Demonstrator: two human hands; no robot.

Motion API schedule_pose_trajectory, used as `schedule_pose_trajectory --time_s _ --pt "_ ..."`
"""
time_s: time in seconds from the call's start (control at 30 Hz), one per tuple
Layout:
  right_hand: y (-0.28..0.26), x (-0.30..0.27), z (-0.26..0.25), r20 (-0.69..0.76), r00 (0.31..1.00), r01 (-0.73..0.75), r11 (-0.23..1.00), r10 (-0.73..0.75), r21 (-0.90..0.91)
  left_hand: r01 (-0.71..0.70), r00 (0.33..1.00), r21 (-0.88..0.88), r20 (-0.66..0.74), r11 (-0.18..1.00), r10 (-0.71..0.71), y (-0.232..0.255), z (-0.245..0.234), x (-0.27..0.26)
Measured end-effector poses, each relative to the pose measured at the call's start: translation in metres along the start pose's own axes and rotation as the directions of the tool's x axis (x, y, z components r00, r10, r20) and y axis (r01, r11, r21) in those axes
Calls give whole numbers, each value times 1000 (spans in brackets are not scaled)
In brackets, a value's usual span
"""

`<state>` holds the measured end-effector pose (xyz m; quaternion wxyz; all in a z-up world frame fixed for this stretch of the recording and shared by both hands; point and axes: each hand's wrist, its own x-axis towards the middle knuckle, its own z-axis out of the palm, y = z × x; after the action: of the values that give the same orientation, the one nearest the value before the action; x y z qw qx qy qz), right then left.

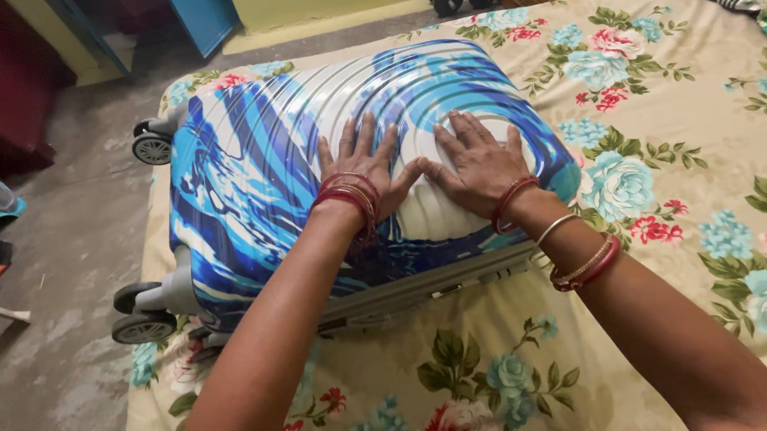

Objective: The person opens a suitcase on a bed and removes several folded clothing items one by one, placing them on the bed. The items include a black jacket, a brown garment, a red fabric, and other folded clothes.

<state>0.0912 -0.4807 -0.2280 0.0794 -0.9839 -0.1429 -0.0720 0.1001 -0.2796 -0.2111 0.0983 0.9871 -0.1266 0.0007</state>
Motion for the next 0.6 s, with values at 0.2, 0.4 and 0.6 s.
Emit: schedule_pose_trajectory --time_s 0.2,0.4,0.6 --pt "23 -20 8 -353 912 207 977 -210 -45 -86 996 27 19 996 85 3 -8 -19" --pt "65 -50 4 -542 776 299 945 -322 -134 -203 970 187 -97 961 224 -55 -29 -26" --pt "33 -19 -5 -545 794 317 949 -269 -7 155 964 56 -227 986 -139 -145 -55 -39"
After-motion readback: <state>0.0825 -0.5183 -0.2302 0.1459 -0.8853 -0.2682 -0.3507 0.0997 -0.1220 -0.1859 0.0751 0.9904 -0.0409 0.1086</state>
